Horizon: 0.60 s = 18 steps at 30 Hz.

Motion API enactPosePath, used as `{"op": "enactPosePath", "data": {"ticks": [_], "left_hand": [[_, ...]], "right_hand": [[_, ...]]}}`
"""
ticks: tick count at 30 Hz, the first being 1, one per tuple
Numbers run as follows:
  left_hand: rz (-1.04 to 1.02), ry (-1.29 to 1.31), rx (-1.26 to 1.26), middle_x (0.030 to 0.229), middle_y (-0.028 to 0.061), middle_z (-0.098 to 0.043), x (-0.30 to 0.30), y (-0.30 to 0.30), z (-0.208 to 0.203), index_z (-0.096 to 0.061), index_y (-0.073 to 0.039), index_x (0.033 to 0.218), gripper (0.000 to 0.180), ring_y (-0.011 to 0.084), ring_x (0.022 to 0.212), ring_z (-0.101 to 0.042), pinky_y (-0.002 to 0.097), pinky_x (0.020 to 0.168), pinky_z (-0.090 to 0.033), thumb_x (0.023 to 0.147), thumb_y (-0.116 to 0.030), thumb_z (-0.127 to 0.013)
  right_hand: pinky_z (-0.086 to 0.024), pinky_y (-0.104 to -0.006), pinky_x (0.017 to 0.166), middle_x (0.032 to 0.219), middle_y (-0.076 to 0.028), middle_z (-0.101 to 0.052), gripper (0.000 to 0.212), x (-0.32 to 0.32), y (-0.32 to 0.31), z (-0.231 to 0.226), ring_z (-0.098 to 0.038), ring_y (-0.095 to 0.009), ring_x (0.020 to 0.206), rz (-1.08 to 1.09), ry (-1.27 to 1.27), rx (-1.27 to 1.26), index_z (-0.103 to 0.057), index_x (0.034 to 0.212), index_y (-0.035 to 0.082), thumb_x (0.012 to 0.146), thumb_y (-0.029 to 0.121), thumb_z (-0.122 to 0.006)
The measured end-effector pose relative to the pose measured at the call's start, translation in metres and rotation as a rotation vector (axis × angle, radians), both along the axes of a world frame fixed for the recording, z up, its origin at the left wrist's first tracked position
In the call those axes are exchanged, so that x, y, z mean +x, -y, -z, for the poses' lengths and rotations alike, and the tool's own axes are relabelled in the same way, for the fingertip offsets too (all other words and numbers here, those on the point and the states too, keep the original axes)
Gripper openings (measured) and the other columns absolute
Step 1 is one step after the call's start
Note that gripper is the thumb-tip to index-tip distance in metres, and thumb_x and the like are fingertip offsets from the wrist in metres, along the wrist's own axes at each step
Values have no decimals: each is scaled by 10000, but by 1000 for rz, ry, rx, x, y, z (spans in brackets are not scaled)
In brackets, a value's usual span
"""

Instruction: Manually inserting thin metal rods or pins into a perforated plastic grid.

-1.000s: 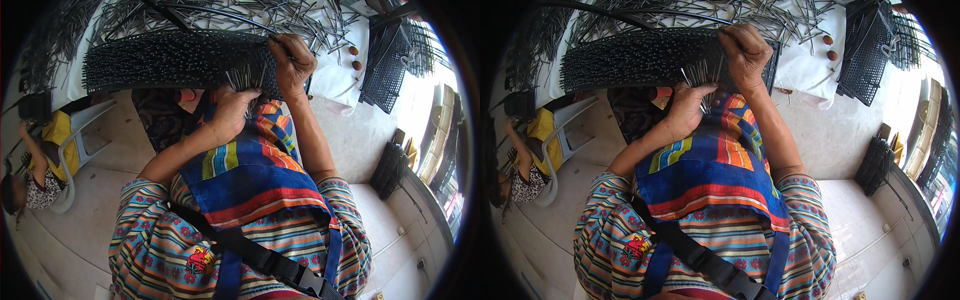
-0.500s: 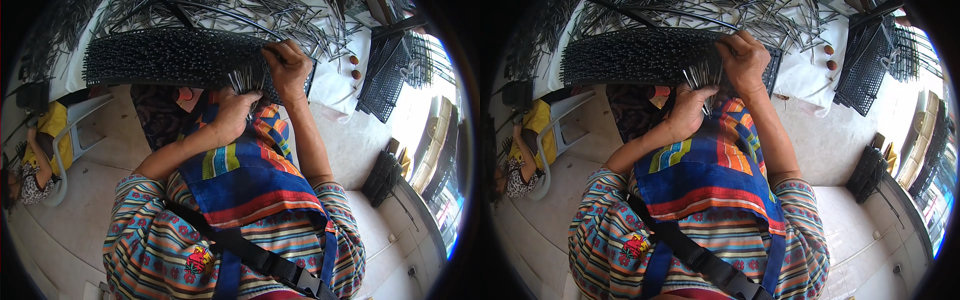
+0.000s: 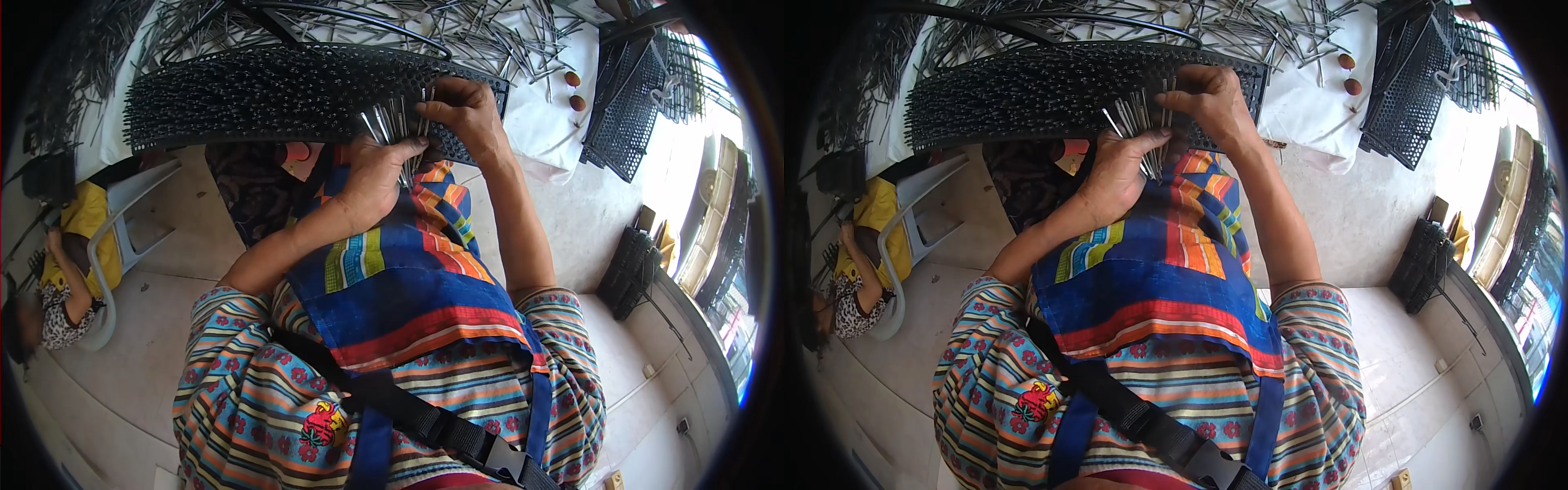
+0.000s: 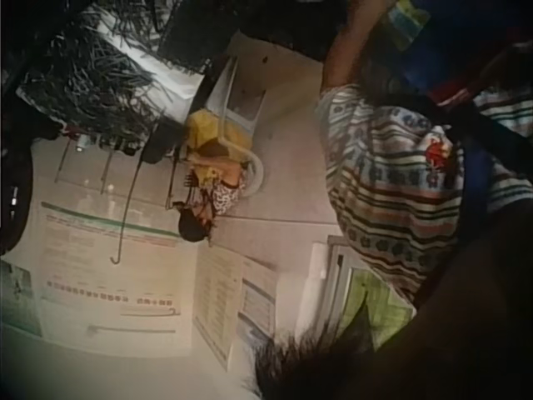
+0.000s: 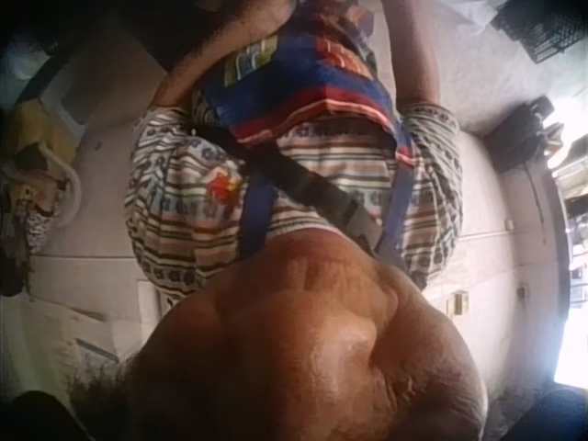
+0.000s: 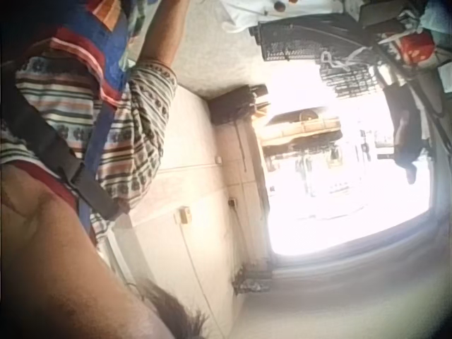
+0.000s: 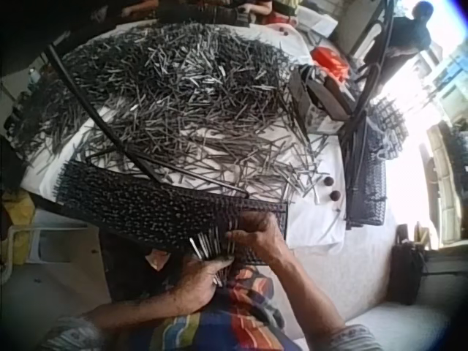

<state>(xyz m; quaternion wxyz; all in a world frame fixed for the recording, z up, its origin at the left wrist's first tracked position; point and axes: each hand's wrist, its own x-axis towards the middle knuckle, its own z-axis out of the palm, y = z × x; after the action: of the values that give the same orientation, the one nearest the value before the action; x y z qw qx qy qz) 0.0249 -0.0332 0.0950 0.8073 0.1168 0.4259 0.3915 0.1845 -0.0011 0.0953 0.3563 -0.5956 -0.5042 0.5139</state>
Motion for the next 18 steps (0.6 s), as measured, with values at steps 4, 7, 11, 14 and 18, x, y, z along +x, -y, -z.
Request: {"op": "enactPosePath", "data": {"ticks": [4,7,11,14,18], "left_hand": [[6,-50,-45,965,72,-662,1,0,-2,-620,1,1033,246,156,796,-655,273,735,-545,800,75,-594],[-7,-121,-61,962,67,-663,-6,2,8,-622,-3,1023,221,158,777,-649,281,721,-540,811,41,-579],[88,-148,-33,935,103,-686,-4,-2,-7,-624,-17,1051,233,184,753,-660,307,683,-541,835,18,-543],[93,-110,-34,882,93,-678,-5,-5,-11,-627,-6,984,193,169,697,-641,303,668,-533,822,31,-527],[45,-83,-10,819,96,-678,0,-3,-7,-630,-6,978,196,174,693,-642,308,632,-532,833,40,-507]], "right_hand": [[-366,-183,526,634,36,-572,102,2,2,-10,-484,-20,582,248,-265,-88,-646,734,23,799,52,-719],[-399,-205,560,672,19,-598,67,-1,-4,-11,-503,-43,607,516,-180,274,-666,761,2,771,-17,-730],[-436,-228,589,728,-26,-631,104,3,-14,11,-547,-81,636,448,91,630,-679,803,-12,726,-21,-747],[-450,-237,588,723,-60,-633,115,-1,-13,9,-573,-115,631,334,314,664,-682,808,-13,714,-22,-748],[-462,-240,588,725,-73,-636,136,-5,-8,7,-593,-143,632,348,272,736,-685,811,-7,697,-22,-759]]}}
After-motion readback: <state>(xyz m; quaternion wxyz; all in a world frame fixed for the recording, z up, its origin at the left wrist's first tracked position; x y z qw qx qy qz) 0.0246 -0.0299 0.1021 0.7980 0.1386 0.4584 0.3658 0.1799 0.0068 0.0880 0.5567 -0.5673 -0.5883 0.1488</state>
